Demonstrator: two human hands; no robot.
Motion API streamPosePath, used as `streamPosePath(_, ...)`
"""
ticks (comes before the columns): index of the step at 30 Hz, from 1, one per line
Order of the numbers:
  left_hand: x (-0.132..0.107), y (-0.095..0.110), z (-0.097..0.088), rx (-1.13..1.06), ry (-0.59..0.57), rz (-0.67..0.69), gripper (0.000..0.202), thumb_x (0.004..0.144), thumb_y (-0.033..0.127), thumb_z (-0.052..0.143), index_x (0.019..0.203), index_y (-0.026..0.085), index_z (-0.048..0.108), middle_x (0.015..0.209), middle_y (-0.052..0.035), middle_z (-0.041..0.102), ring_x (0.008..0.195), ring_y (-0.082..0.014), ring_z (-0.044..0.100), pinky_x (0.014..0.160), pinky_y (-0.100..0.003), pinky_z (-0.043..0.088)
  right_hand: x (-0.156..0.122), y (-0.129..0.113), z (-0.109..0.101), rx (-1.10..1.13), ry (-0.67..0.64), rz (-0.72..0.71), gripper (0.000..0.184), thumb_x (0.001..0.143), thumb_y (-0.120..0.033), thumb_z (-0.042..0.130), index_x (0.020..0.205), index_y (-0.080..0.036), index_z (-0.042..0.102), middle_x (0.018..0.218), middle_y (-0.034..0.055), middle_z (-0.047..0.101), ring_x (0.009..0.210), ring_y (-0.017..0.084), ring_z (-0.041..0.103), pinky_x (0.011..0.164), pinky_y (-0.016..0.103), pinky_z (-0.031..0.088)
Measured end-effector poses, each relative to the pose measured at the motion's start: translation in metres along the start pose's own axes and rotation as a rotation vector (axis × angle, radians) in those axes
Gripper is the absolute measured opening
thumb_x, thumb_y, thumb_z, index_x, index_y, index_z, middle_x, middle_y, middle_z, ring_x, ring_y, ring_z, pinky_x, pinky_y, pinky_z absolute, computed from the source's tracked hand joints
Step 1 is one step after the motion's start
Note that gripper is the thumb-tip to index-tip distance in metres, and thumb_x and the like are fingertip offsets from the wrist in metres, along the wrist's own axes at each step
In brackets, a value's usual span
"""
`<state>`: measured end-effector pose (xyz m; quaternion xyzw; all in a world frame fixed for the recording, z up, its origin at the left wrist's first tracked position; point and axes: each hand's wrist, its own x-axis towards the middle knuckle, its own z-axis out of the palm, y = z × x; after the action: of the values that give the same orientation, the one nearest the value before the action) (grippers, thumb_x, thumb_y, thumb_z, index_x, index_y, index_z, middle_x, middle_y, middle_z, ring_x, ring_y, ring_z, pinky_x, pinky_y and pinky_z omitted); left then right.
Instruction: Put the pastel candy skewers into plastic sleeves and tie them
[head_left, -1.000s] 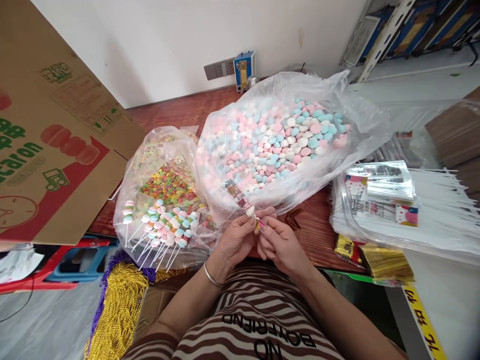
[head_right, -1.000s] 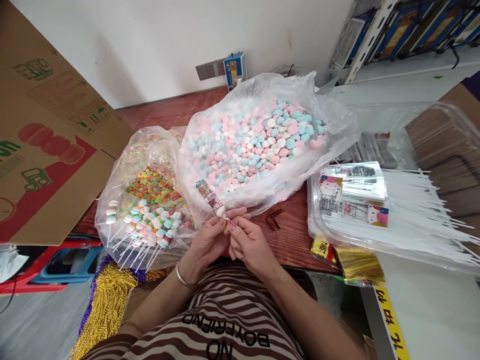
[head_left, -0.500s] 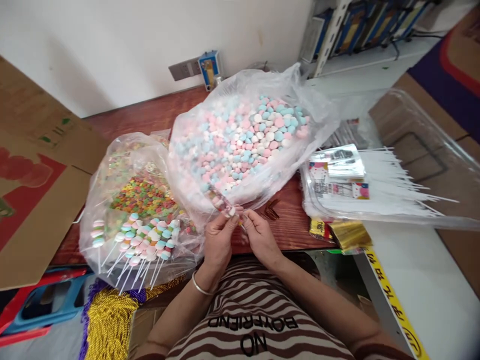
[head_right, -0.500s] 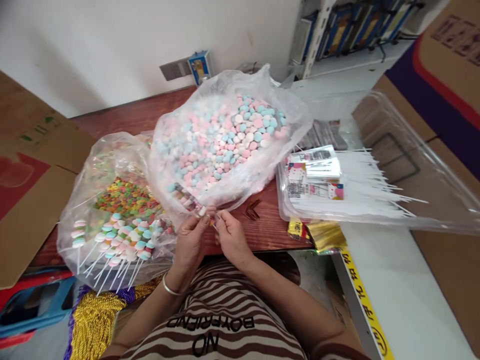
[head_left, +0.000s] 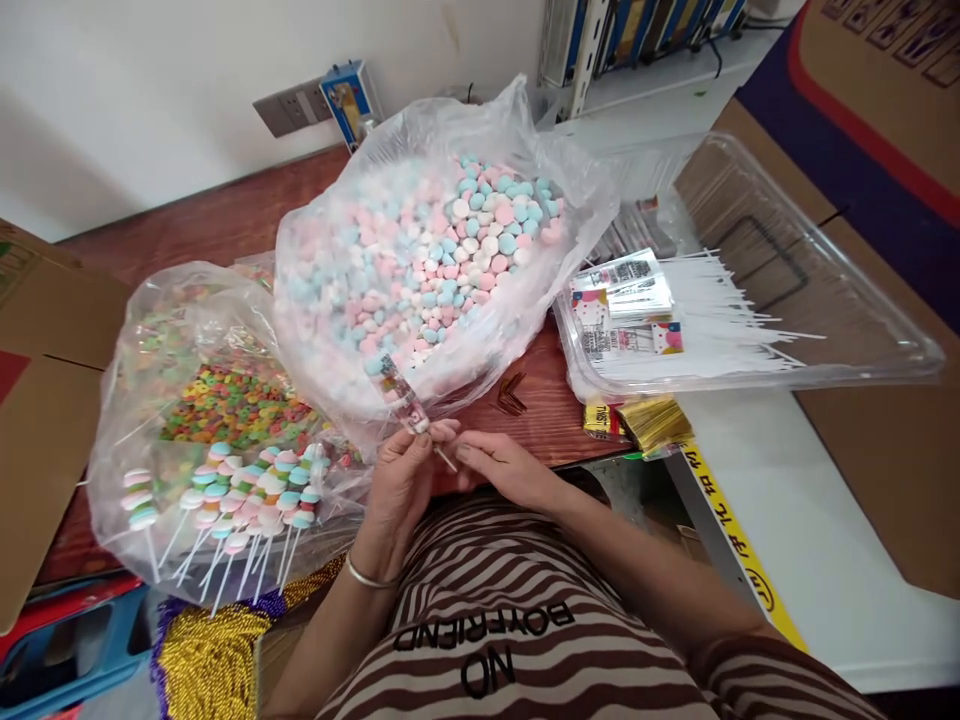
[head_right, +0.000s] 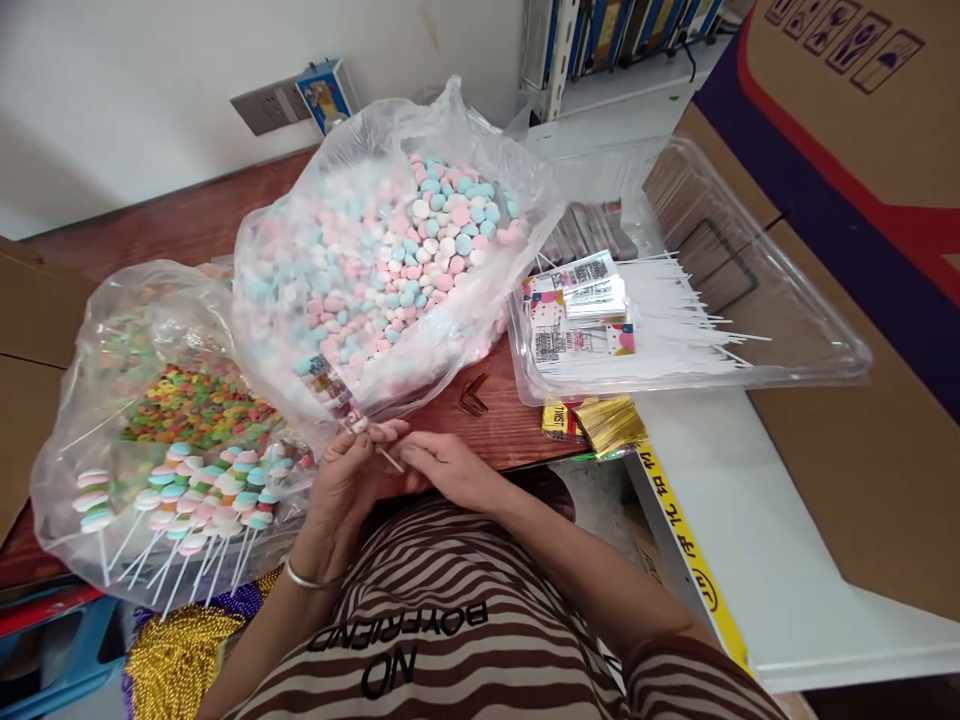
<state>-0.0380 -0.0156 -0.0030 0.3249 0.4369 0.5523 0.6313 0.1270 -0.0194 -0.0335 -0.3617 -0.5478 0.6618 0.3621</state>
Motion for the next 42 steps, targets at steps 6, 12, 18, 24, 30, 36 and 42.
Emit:
streamPosePath(6, 0.006, 0.005, -0.013, 0.16, 0.193, 0.169, 0.026, 0.065, 0.043, 0.092, 0.074, 0.021, 0.081, 0.078, -0.0029, 0.079, 0.079, -0.0168, 0.073, 0.089, -0.032, 0.057, 0.017, 0.026, -0.042, -1.366, 0.451, -0.005, 0.022, 0.101, -0.022, 0.051, 0.098, -0.016, 0.072, 0.099, 0.0123, 0.065, 0.09, 0.024, 0.054, 0.078, 0.035, 0.037)
streamPosePath(12, -0.005, 0.006, -0.02, 0.306, 0.186, 0.137, 0.027, 0.077, 0.046, 0.082, 0.083, 0.019, 0.079, 0.078, -0.0026, 0.075, 0.07, -0.0157, 0.067, 0.075, -0.03, 0.054, 0.033, 0.034, -0.042, -1.444, 0.437, -0.04, 0.021, 0.096, -0.01, 0.051, 0.088, -0.014, 0.07, 0.093, 0.0135, 0.064, 0.084, 0.024, 0.05, 0.074, 0.036, 0.032)
streamPosePath(18, -0.006, 0.031, -0.022, 1.066, 0.148, 0.443, 0.02, 0.098, 0.024, 0.056, 0.088, 0.018, 0.073, 0.08, -0.0027, 0.064, 0.079, -0.0168, 0.059, 0.076, -0.029, 0.047, 0.0, 0.004, -0.029, -1.146, 0.612, -0.254, 0.022, 0.103, -0.021, 0.044, 0.09, -0.017, 0.062, 0.093, 0.0113, 0.064, 0.084, 0.023, 0.057, 0.075, 0.034, 0.042)
streamPosePath(24, 0.001, 0.014, 0.003, 1.453, -0.023, 0.609, 0.026, 0.097, 0.009, 0.046, 0.101, 0.017, 0.07, 0.086, -0.0051, 0.059, 0.081, -0.0187, 0.057, 0.073, -0.029, 0.047, -0.005, -0.03, 0.014, -0.36, 0.425, -0.288, 0.02, 0.105, -0.037, 0.048, 0.094, -0.023, 0.056, 0.063, -0.0046, 0.058, 0.054, 0.013, 0.052, 0.055, 0.025, 0.04)
streamPosePath(30, 0.005, -0.003, 0.01, 1.383, 0.093, 0.786, 0.022, 0.099, 0.015, 0.048, 0.105, 0.016, 0.069, 0.084, -0.0073, 0.066, 0.078, -0.0204, 0.061, 0.072, -0.03, 0.048, 0.022, -0.025, 0.021, -0.293, 0.465, -0.174, 0.027, 0.098, -0.043, 0.053, 0.08, -0.023, 0.053, 0.056, -0.0054, 0.051, 0.05, 0.013, 0.045, 0.05, 0.025, 0.033)
streamPosePath(36, 0.005, -0.008, 0.008, 1.217, 0.11, 0.766, 0.034, 0.099, 0.02, 0.051, 0.129, 0.019, 0.067, 0.09, -0.0087, 0.073, 0.08, -0.0207, 0.066, 0.075, -0.03, 0.051, 0.022, -0.023, 0.017, -0.183, 0.462, -0.11, 0.033, 0.095, -0.052, 0.057, 0.079, -0.024, 0.053, 0.053, -0.0054, 0.051, 0.046, 0.013, 0.043, 0.047, 0.025, 0.033)
streamPosePath(42, 0.005, -0.006, 0.01, 1.119, 0.108, 0.737, 0.029, 0.095, 0.016, 0.054, 0.111, 0.022, 0.078, 0.084, -0.0084, 0.071, 0.079, -0.0195, 0.063, 0.074, -0.029, 0.049, 0.021, -0.024, 0.018, -0.319, 0.526, -0.172, 0.024, 0.098, -0.04, 0.054, 0.081, -0.023, 0.055, 0.057, -0.0044, 0.057, 0.049, 0.014, 0.051, 0.051, 0.026, 0.039)
